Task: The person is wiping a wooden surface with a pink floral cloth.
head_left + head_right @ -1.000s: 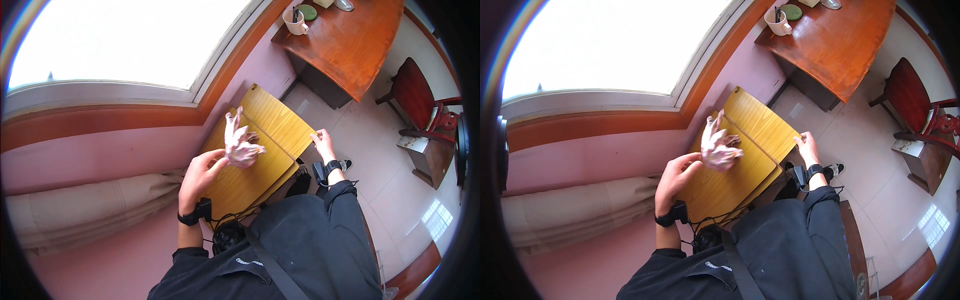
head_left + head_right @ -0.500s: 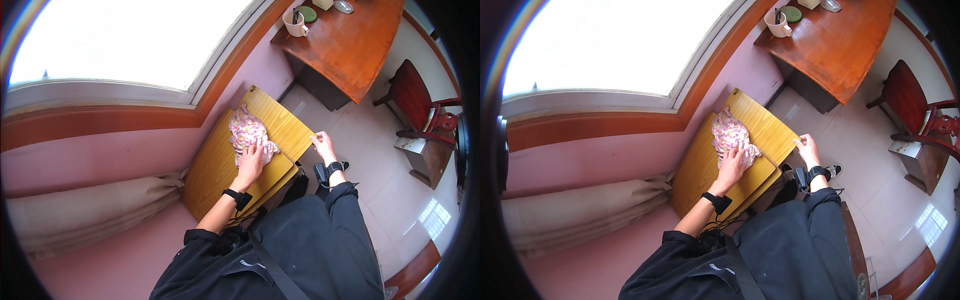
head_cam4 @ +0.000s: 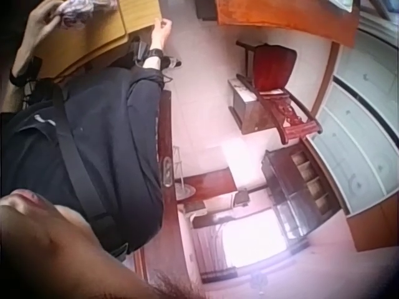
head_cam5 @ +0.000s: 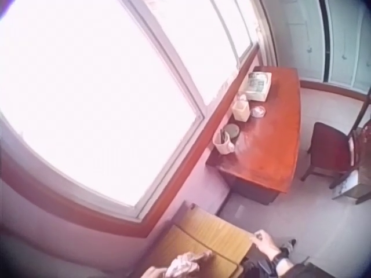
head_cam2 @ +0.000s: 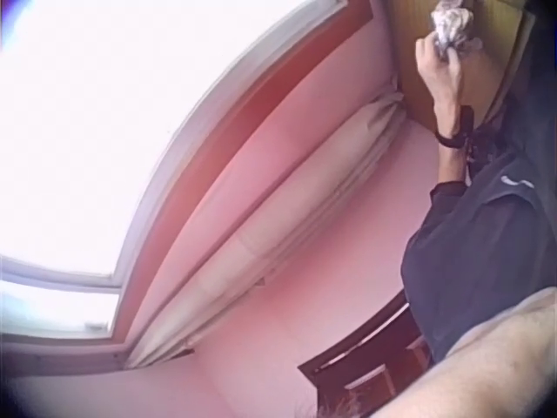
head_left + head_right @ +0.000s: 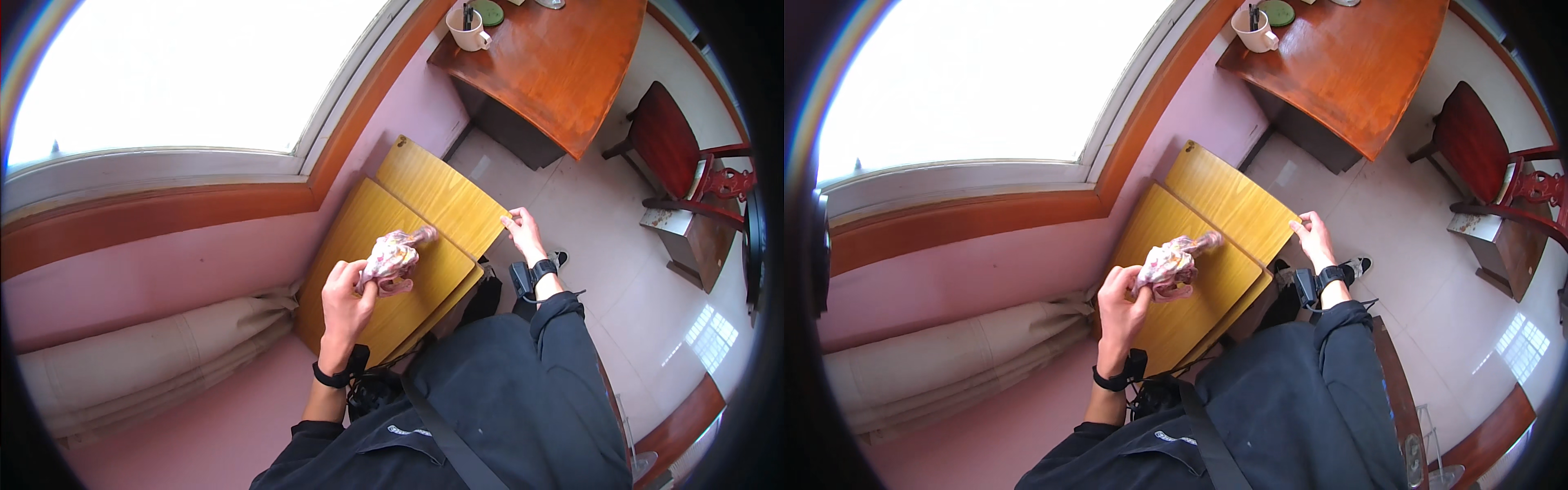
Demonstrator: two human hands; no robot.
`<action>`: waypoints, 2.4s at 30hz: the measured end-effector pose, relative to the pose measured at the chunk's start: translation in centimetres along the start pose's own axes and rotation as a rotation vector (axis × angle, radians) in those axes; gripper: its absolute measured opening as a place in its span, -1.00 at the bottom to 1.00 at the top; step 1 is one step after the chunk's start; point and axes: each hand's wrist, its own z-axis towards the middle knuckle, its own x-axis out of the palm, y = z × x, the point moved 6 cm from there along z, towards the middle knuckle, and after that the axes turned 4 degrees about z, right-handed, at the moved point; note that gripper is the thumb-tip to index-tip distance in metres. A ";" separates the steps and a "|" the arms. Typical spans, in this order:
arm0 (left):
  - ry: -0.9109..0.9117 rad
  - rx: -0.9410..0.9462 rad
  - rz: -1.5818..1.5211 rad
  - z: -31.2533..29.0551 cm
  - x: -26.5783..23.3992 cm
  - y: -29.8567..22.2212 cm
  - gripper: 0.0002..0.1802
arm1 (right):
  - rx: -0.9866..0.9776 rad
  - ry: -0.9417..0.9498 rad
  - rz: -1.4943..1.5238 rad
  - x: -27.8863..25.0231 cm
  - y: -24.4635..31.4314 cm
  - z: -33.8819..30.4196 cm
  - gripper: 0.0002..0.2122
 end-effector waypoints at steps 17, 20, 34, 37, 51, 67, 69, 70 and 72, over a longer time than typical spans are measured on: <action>0.204 0.136 -0.136 -0.8 13.4 3.6 -0.84 | -0.018 0.028 0.043 0.6 -0.1 0.7 -0.64; 0.169 0.228 0.016 -1.5 18.8 4.0 -0.63 | 0.001 0.010 0.072 0.5 0.3 0.3 -0.62; 0.137 0.199 0.238 0.4 21.0 9.8 -0.35 | -0.063 -0.073 -0.014 -0.1 1.4 -1.4 -0.66; 0.010 0.219 0.243 4.4 20.4 11.4 -0.35 | -0.030 -0.046 -0.046 0.2 1.7 -1.4 -0.66; -0.230 0.032 0.172 4.7 19.1 16.4 -0.32 | 0.017 0.056 -0.198 0.2 2.3 -1.1 -0.56; -0.082 -0.569 0.181 -24.6 20.4 19.2 -0.26 | 0.050 0.148 -0.167 0.0 2.0 -0.3 -0.57; -0.100 -0.564 0.185 -23.7 20.5 17.9 -0.25 | 0.057 0.157 -0.117 0.5 2.1 -0.9 -0.57; -0.030 -0.485 0.169 -22.6 21.1 16.5 -0.28 | 0.068 0.164 -0.104 0.3 1.8 -1.0 -0.57; 0.106 -0.336 0.148 -20.8 22.5 13.9 -0.32 | 0.085 0.156 -0.117 0.2 1.6 -0.8 -0.56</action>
